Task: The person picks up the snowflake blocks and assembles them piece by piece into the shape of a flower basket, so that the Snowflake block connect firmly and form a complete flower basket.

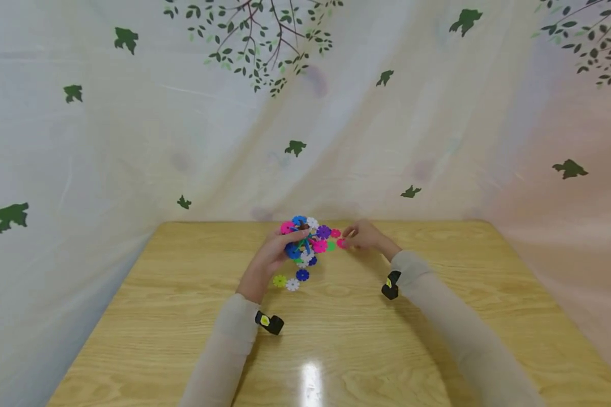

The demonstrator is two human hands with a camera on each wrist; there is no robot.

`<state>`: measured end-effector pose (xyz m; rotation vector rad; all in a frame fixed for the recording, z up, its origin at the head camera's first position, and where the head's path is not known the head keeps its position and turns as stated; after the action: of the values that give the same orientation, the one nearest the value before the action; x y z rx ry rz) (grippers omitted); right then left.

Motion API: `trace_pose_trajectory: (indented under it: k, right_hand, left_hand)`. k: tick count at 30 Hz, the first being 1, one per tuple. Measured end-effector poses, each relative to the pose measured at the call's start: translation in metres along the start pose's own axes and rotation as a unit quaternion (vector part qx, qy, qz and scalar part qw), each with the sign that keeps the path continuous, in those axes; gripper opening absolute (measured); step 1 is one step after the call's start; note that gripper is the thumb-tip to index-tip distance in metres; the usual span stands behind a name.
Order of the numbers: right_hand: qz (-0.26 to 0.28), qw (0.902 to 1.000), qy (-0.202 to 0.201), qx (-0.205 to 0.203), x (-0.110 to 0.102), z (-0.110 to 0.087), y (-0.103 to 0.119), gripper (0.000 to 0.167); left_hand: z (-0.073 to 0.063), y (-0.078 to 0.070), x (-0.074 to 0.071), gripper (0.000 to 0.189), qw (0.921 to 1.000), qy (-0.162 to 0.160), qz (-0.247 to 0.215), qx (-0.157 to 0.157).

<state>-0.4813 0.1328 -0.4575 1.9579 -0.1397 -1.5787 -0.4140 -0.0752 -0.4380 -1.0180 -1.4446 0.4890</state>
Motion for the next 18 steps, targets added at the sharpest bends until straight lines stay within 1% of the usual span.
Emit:
trace_pose_trajectory:
  k: [2,5,8,11,13,15,18]
  right_hand:
    - [-0.012,0.9998,-0.013,-0.006,0.002,0.002,0.000,0.028]
    - [-0.027,0.9994,-0.022,0.002,0.005,0.002,-0.003,0.026]
    - [-0.006,0.9994,-0.028,0.017,0.003,0.000,-0.003,0.025]
    - [0.032,0.9983,-0.047,0.013,-0.003,-0.003,0.003,0.022]
    - [0.076,0.9949,-0.065,0.007,-0.008,-0.006,0.011,0.021]
    - [0.122,0.9893,-0.080,-0.004,-0.011,-0.011,0.021,0.022]
    - [0.191,0.9758,-0.104,-0.022,-0.017,-0.022,0.040,0.024]
  left_hand:
    - [0.002,0.005,0.001,0.040,1.0000,0.001,0.005,-0.003]
    - [0.002,0.016,0.000,0.046,0.9997,0.003,0.021,-0.015]
    - [0.002,0.024,-0.005,0.048,0.9990,0.000,0.038,-0.024]
    - [0.001,0.029,-0.011,0.046,0.9987,-0.004,0.044,-0.024]
    - [0.000,0.030,-0.015,0.045,0.9988,-0.006,0.044,-0.021]
    - [-0.001,0.030,-0.019,0.044,0.9987,-0.013,0.044,-0.019]
    - [-0.002,0.028,-0.024,0.045,0.9986,-0.024,0.045,-0.015]
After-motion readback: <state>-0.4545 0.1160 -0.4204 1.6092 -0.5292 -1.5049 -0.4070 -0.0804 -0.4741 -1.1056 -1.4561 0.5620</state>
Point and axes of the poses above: each hand's wrist, its own z-axis towards the middle knuckle, its own x-axis out of the palm, y = z × x, the point moved 9 cm from there along z, towards the middle knuckle, and after that the axes turned 15 degrees about -z, right-handed, at the moved point
